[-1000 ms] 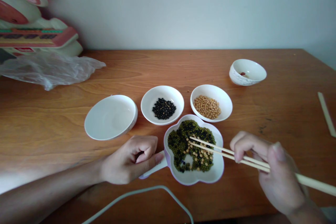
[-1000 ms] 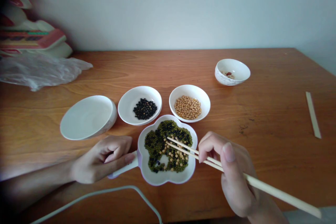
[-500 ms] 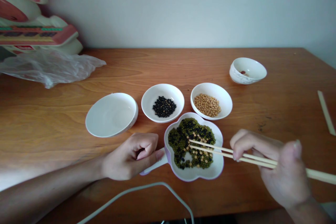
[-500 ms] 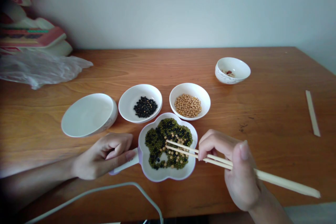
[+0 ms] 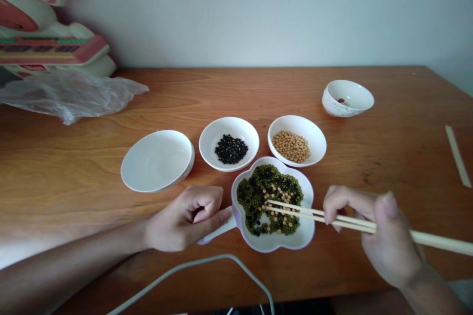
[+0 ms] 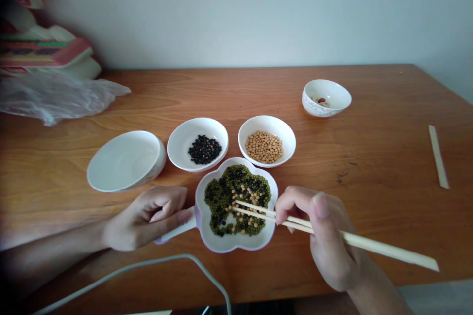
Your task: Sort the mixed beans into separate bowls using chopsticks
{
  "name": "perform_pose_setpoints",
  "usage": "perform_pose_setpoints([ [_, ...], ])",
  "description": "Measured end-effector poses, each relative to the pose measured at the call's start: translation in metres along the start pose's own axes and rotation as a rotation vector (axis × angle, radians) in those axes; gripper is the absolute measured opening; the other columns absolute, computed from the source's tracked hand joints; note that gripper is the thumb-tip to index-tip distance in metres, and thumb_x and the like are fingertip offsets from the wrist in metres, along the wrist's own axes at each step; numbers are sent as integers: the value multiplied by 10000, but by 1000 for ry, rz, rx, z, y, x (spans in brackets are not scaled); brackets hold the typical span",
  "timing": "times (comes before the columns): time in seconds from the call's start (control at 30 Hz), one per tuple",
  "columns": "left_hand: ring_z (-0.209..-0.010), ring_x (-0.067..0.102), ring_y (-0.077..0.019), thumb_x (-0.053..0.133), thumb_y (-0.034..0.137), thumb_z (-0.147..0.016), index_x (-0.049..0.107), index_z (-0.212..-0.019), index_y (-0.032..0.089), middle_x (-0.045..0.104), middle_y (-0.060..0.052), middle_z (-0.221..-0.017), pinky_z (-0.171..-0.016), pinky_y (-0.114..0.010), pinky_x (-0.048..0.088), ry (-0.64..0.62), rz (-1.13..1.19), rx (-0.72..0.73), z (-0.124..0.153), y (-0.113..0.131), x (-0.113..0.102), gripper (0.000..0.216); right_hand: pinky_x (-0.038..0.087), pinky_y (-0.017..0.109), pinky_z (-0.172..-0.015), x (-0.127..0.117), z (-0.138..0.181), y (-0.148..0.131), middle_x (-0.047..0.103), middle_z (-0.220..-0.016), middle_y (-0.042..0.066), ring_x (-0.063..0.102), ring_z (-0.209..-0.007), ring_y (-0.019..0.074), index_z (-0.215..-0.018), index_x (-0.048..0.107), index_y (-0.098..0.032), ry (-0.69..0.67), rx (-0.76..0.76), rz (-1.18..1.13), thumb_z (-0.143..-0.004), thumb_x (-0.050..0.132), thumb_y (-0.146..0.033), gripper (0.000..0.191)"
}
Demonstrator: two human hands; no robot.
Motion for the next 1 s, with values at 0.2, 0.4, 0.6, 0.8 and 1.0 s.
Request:
perform_pose_setpoints([
  [0.2, -560, 405, -73, 570, 67, -985, 293, -691, 211, 404, 56, -675, -522, -203, 368, -2, -8, -13, 1, -1, 0, 429, 441, 297, -653, 0, 2, 1, 586, -696, 29, 548, -687, 187, -765, 702, -261, 81, -5, -35, -1039, 136, -677, 754],
  [0.4, -545, 410, -57, 565, 67, -991, 289, -692, 205, 394, 61, -676, -510, -189, 363, -4, 9, -20, 1, -2, 0, 430, 465, 297, -716, 4, 0, 4, 652, -788, 36, 592, -762, 193, -866, 713, -267, 46, -15, -40, -1072, 151, -598, 683],
  [0.6, -526, 424, -50, 566, 68, -994, 284, -689, 203, 392, 65, -668, -493, -186, 361, -3, 25, -27, 2, -3, 0, 437, 443, 316, -705, 5, -1, 10, 616, -752, 33, 569, -735, 197, -823, 683, -253, 11, -8, -32, -1069, 154, -603, 680],
  [0.8, -535, 415, -54, 570, 74, -992, 280, -686, 203, 388, 60, -676, -501, -195, 367, 3, -1, -22, 2, -2, 0, 441, 433, 323, -674, 6, -1, 11, 602, -748, 34, 546, -715, 200, -811, 684, -251, 16, 20, -85, -1023, 126, -703, 748],
  [1.0, -548, 416, -58, 569, 65, -988, 285, -685, 201, 395, 58, -673, -515, -193, 381, 0, -22, -18, 1, -1, 0, 437, 439, 324, -665, 10, -4, 9, 612, -752, 34, 560, -707, 198, -813, 674, -240, 17, 40, -112, -1015, 120, -717, 758],
])
Point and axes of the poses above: each hand's wrist, its own z-axis away from the middle knuckle, its own x-axis out of the palm, y = z × x, the point moved 1 cm from there along -z, towards the middle knuckle
